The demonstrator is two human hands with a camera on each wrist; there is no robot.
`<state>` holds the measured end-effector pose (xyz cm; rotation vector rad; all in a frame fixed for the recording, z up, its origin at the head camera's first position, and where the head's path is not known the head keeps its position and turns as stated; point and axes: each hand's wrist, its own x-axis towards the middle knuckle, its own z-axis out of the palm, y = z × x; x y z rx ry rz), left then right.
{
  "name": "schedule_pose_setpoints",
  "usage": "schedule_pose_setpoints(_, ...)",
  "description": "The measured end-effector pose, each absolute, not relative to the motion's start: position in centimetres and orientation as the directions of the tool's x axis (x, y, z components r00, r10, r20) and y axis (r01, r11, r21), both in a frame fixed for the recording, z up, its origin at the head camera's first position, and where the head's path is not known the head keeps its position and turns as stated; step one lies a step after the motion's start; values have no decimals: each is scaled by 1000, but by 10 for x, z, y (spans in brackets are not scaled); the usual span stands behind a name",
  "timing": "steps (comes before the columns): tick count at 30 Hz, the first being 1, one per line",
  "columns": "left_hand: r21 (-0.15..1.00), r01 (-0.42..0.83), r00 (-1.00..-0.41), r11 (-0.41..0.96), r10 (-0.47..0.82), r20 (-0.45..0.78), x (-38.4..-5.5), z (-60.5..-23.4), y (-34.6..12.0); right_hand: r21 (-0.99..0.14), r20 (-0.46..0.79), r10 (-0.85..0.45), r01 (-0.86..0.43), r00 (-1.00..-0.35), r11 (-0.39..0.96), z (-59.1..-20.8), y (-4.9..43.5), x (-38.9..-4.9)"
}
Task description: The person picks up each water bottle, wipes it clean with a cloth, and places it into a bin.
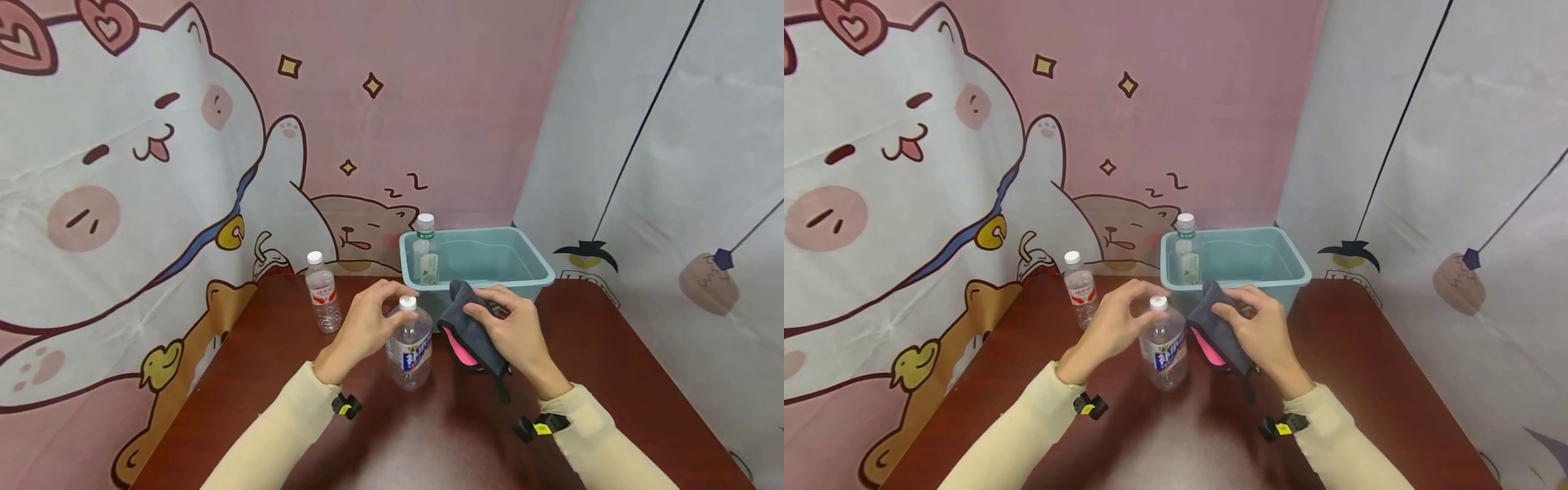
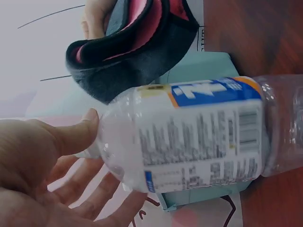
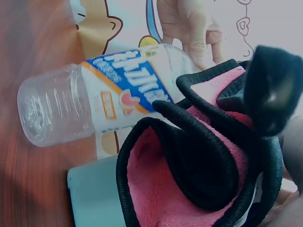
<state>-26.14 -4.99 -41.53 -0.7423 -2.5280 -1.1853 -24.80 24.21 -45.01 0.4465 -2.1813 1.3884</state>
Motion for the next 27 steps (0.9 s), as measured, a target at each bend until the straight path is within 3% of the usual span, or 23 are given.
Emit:
schedule_pose_setpoints(11, 669, 580, -799, 465, 484, 357, -262, -410, -61, -729, 561, -56, -525, -826, 439, -457, 238, -247)
schedule_pose_setpoints(27, 688, 571, -805, 448, 470, 362, -265, -417, -63, -614, 567, -212, -580, -796, 536, -450, 201, -256)
